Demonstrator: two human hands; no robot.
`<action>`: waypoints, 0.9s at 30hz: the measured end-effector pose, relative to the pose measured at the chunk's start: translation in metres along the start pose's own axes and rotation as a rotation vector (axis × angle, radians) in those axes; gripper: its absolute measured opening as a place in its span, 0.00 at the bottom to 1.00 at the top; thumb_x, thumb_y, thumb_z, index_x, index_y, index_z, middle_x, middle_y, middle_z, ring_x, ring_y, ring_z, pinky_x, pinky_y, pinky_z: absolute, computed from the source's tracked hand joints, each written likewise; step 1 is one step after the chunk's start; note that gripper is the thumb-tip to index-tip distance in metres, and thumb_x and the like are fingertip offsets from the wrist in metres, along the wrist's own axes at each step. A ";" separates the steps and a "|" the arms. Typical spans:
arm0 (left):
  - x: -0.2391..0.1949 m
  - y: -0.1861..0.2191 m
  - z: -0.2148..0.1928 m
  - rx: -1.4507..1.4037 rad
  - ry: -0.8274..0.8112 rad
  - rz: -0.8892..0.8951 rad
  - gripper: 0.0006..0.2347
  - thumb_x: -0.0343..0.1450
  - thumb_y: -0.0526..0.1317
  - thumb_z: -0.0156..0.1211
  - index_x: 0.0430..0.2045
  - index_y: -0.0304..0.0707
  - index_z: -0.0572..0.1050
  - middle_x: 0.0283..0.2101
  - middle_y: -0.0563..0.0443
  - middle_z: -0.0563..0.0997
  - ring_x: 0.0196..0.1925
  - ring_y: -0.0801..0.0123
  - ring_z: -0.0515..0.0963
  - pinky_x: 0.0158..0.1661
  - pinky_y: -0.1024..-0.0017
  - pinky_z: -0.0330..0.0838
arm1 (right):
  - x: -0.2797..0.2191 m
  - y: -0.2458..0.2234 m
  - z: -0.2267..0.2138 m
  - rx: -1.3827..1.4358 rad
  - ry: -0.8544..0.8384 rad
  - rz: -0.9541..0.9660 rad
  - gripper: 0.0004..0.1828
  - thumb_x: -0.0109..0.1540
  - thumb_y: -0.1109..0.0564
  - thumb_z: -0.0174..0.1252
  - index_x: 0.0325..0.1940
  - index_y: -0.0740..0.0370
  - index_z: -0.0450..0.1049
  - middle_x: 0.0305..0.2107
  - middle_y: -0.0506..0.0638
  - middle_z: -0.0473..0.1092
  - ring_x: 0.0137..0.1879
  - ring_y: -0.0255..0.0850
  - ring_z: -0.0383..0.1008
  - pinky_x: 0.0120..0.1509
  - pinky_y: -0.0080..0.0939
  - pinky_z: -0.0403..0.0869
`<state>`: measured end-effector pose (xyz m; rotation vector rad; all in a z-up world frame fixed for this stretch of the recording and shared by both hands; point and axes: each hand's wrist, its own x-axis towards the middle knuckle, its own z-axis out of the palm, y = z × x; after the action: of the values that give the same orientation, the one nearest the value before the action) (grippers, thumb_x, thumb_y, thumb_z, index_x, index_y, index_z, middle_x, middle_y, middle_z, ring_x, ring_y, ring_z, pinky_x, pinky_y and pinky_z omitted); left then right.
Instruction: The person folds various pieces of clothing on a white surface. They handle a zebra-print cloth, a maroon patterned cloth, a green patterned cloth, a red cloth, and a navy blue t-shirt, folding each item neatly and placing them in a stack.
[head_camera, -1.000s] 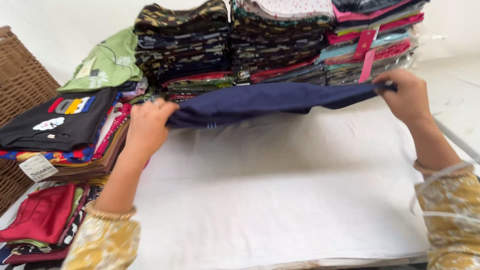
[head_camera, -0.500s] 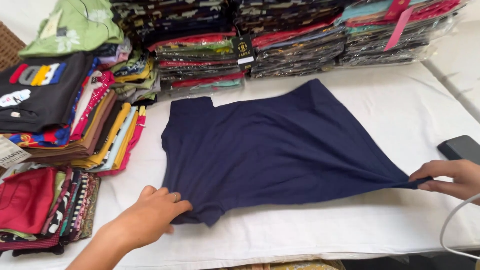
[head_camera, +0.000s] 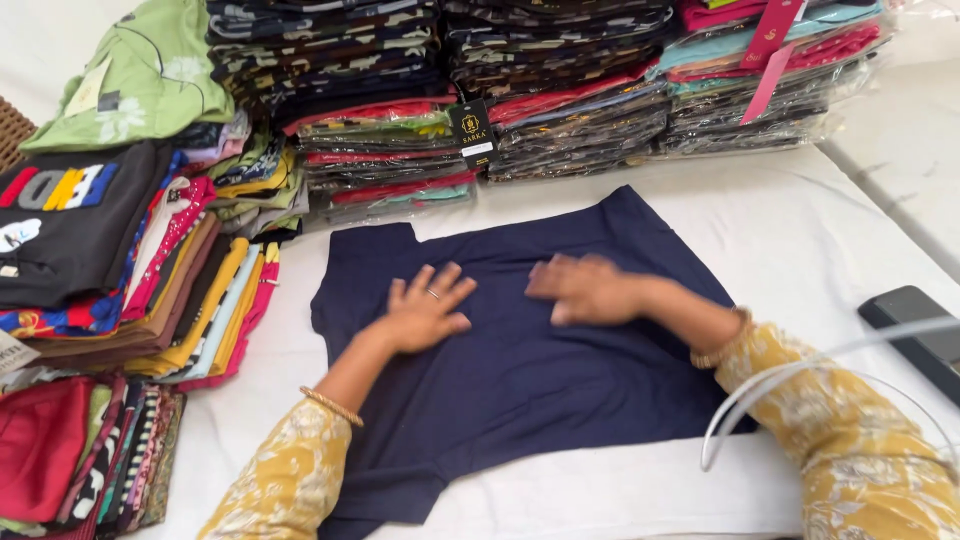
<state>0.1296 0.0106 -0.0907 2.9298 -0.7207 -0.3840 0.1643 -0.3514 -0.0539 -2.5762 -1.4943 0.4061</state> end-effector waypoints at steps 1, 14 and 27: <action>-0.001 -0.011 -0.016 0.014 0.044 -0.173 0.31 0.72 0.63 0.47 0.72 0.67 0.54 0.79 0.51 0.43 0.80 0.48 0.42 0.67 0.30 0.41 | 0.003 0.032 -0.004 -0.027 0.054 0.246 0.35 0.66 0.34 0.46 0.77 0.43 0.55 0.76 0.48 0.48 0.80 0.53 0.43 0.76 0.69 0.49; 0.014 -0.158 0.021 -0.167 0.800 -0.711 0.11 0.71 0.44 0.64 0.44 0.43 0.75 0.57 0.45 0.76 0.63 0.48 0.70 0.61 0.52 0.64 | -0.039 0.227 0.042 0.040 0.704 0.553 0.18 0.61 0.44 0.61 0.52 0.49 0.74 0.57 0.51 0.70 0.66 0.53 0.65 0.71 0.57 0.60; 0.048 -0.156 -0.053 0.093 0.998 -0.419 0.04 0.77 0.34 0.47 0.45 0.39 0.65 0.41 0.40 0.81 0.38 0.41 0.82 0.35 0.49 0.74 | -0.042 0.206 -0.018 0.222 1.165 0.530 0.20 0.63 0.56 0.62 0.57 0.59 0.67 0.46 0.62 0.76 0.50 0.54 0.78 0.53 0.51 0.74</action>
<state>0.2544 0.1277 -0.0746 2.7776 0.0226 1.0404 0.3210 -0.4902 -0.0812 -2.2223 -0.3407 -0.7371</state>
